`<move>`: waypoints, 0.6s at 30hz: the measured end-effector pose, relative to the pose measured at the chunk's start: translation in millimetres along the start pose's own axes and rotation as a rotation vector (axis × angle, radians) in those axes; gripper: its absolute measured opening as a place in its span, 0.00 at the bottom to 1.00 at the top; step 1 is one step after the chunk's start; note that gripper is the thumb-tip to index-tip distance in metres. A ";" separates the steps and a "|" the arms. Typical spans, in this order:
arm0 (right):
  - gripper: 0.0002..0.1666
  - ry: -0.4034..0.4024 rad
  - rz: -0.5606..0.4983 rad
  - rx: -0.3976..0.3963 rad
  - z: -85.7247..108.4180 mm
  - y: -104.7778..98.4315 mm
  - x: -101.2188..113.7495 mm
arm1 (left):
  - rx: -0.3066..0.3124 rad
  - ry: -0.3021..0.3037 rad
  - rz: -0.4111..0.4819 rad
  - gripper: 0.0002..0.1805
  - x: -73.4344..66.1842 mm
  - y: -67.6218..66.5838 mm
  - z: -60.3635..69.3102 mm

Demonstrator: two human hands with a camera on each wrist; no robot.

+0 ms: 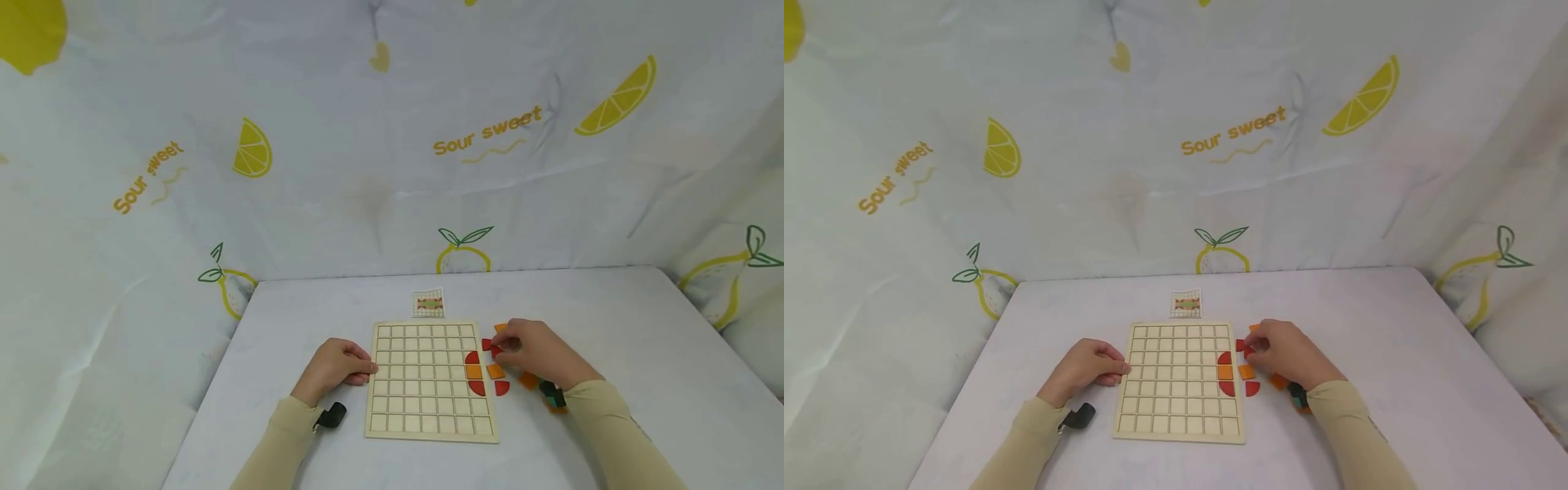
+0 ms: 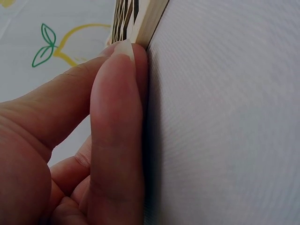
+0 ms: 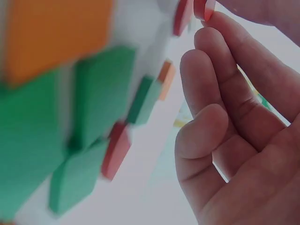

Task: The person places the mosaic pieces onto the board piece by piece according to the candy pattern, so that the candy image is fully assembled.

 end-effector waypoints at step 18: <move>0.09 -0.127 -0.053 0.020 -33.0 28.3 47.0 | -0.001 0.003 0.025 0.16 -3.1 -0.7 1.5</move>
Point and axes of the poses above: each hand's wrist, its own z-axis away from the middle knuckle, its own y-axis out of the palm, x = y × z, the point moved 1 cm from there along -z, towards the middle knuckle, and after that the axes turned 9 degrees about x, right-handed, at the moved point
